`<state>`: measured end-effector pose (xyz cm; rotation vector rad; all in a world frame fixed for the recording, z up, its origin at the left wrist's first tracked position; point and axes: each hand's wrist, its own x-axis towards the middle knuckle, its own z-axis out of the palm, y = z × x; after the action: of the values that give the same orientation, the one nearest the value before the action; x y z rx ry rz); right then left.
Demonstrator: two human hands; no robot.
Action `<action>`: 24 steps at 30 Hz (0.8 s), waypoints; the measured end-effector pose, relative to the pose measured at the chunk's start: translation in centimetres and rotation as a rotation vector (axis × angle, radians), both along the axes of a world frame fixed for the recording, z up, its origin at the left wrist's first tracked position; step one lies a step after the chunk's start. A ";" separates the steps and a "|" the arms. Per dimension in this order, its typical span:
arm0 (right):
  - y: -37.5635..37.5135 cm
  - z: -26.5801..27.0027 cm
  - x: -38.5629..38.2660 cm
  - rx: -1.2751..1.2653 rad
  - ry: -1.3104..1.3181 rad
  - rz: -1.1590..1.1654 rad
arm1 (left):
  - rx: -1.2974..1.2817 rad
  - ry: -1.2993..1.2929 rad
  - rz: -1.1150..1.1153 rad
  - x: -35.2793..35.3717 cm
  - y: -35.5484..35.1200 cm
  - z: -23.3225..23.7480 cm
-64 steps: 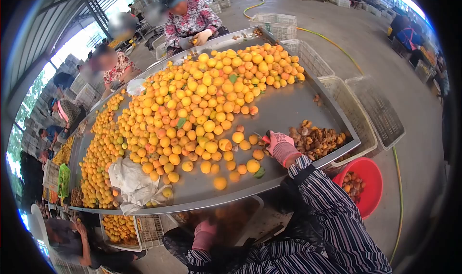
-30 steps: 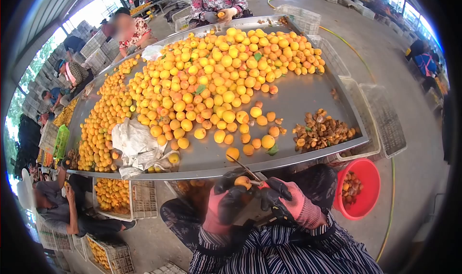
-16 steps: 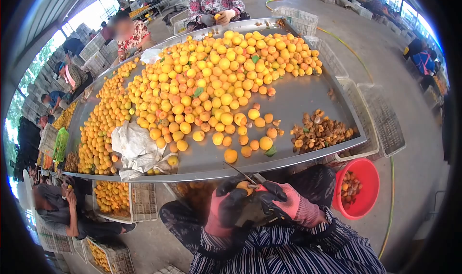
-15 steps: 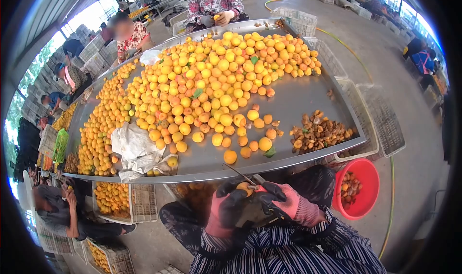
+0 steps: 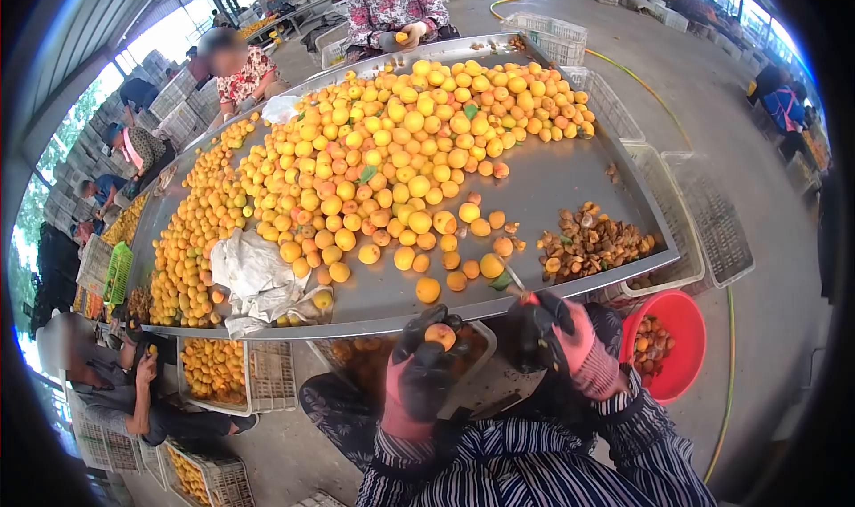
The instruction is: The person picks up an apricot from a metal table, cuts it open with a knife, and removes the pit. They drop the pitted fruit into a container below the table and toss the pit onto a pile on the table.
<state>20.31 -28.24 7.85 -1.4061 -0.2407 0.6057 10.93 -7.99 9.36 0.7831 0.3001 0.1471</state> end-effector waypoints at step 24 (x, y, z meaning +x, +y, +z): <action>3.1 -0.2 -4.6 -0.014 -0.319 0.301 | -0.118 -0.078 0.054 -0.5 0.2 0.4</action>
<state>15.73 -25.12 7.65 -1.4898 -0.7132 0.6256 10.42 -7.75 9.71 0.6510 0.2541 0.2087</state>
